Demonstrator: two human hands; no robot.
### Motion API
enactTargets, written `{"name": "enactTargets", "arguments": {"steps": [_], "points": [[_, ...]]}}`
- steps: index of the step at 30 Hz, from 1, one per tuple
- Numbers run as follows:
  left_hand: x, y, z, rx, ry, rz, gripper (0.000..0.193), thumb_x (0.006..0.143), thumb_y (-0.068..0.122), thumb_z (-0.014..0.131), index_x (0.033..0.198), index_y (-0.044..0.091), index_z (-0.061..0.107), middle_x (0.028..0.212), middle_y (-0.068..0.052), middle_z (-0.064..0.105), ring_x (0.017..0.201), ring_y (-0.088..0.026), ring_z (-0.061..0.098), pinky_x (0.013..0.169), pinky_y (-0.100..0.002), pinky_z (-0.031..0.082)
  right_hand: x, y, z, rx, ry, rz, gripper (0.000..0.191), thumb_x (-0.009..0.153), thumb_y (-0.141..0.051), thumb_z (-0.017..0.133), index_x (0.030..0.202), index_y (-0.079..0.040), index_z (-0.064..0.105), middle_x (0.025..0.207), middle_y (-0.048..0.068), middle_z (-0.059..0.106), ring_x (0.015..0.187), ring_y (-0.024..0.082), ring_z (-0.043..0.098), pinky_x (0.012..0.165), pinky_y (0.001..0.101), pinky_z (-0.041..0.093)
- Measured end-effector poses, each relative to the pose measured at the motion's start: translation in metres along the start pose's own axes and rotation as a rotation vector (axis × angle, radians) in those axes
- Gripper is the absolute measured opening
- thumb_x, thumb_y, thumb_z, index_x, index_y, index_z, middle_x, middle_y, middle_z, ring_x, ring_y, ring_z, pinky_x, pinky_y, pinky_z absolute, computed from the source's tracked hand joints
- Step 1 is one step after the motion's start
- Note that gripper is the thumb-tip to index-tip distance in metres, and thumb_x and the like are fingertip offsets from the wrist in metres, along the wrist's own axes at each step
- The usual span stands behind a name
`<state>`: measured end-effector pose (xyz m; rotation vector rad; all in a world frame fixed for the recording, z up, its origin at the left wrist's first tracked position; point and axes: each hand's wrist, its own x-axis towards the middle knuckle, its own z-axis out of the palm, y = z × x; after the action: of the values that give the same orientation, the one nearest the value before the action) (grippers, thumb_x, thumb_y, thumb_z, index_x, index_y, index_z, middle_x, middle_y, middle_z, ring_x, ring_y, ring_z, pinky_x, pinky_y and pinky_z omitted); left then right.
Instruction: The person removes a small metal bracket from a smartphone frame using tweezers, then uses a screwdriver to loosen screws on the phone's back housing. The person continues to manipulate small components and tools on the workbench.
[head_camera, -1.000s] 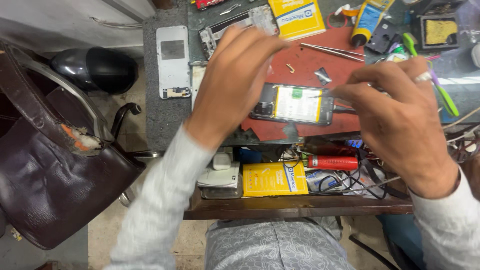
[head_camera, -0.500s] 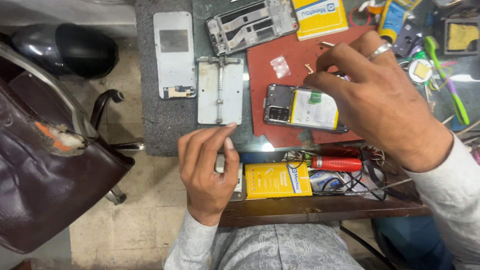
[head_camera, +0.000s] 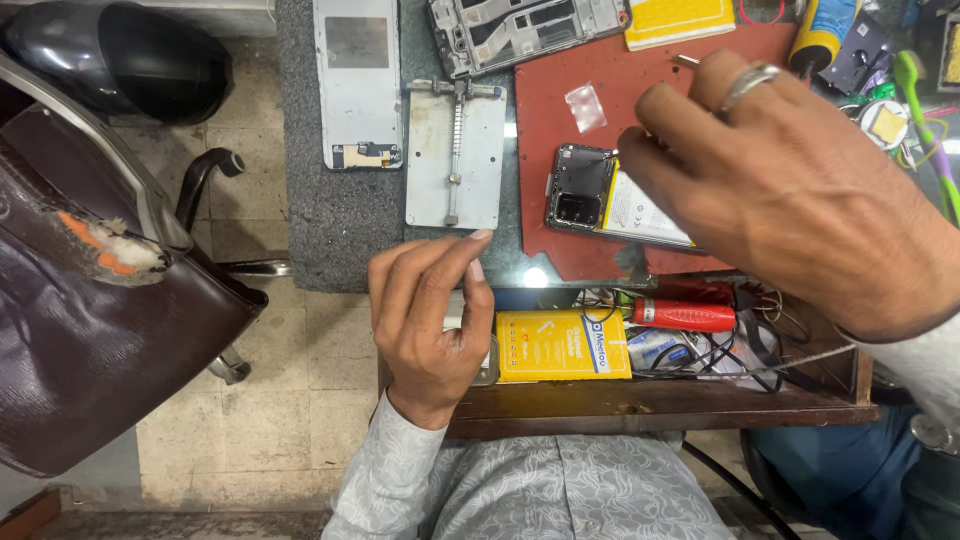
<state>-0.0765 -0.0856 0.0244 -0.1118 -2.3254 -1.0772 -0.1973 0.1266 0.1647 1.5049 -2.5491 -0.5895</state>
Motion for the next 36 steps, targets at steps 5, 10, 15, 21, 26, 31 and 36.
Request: {"name": "enactTargets", "arguments": {"steps": [5,10,15,21,26,31,36], "points": [[0.001,0.002,-0.003,-0.01,0.013,-0.003,0.031,0.094,-0.004,0.071,0.122,0.01,0.072,0.11,-0.002,0.068,0.106,-0.022,0.062,0.095,-0.035,0.052,0.016,0.002,-0.003,-0.248,-0.123,-0.145,0.021,0.082,-0.018,0.065,0.098,-0.005,0.066,0.091,0.004,0.054,0.084,0.016,0.057,0.07,0.0282,0.053],[0.001,0.005,-0.007,-0.011,0.011,-0.001,0.03,0.095,-0.003,0.071,0.122,0.011,0.072,0.11,-0.002,0.068,0.107,-0.021,0.061,0.095,-0.035,0.052,0.018,0.003,-0.01,-0.25,-0.05,-0.149,0.031,0.079,-0.02,0.064,0.108,-0.01,0.064,0.093,0.004,0.055,0.083,0.017,0.059,0.07,0.0281,0.054],[0.005,0.01,-0.011,-0.023,0.009,0.008,0.03,0.096,-0.003,0.071,0.123,0.011,0.072,0.111,-0.002,0.068,0.108,-0.022,0.062,0.096,-0.035,0.051,0.02,0.008,-0.016,-0.237,-0.044,-0.165,0.039,0.075,-0.021,0.064,0.112,-0.009,0.065,0.099,0.002,0.056,0.091,0.015,0.06,0.079,0.0276,0.054],[0.011,0.014,-0.014,-0.043,-0.012,0.013,0.03,0.097,-0.003,0.071,0.124,0.011,0.072,0.112,-0.002,0.068,0.107,-0.021,0.062,0.093,-0.033,0.051,0.017,0.006,-0.016,-0.358,-0.211,-0.157,0.029,0.081,-0.022,0.064,0.107,-0.01,0.063,0.102,0.003,0.056,0.096,0.016,0.06,0.079,0.0277,0.054],[0.013,0.018,-0.014,-0.053,-0.019,0.008,0.031,0.097,-0.004,0.071,0.125,0.011,0.071,0.114,-0.003,0.068,0.109,-0.022,0.062,0.094,-0.033,0.051,0.014,0.008,-0.015,-0.244,-0.104,-0.141,0.039,0.08,-0.026,0.063,0.116,-0.012,0.064,0.102,0.002,0.057,0.095,0.017,0.06,0.077,0.0286,0.054],[0.012,0.021,-0.013,-0.053,-0.024,-0.004,0.032,0.096,-0.004,0.071,0.125,0.011,0.071,0.113,-0.003,0.068,0.109,-0.022,0.062,0.094,-0.033,0.051,0.01,0.007,-0.015,-0.304,-0.042,-0.149,0.04,0.081,-0.025,0.062,0.119,-0.014,0.063,0.102,0.001,0.057,0.094,0.016,0.062,0.077,0.0287,0.054],[0.01,0.022,-0.011,-0.041,-0.02,-0.012,0.032,0.096,-0.004,0.071,0.125,0.011,0.072,0.114,-0.003,0.068,0.11,-0.022,0.062,0.094,-0.033,0.051,0.007,0.008,-0.013,-0.294,-0.011,-0.15,0.043,0.081,-0.025,0.061,0.122,-0.014,0.063,0.104,0.002,0.057,0.096,0.016,0.06,0.079,0.0295,0.051]]}}
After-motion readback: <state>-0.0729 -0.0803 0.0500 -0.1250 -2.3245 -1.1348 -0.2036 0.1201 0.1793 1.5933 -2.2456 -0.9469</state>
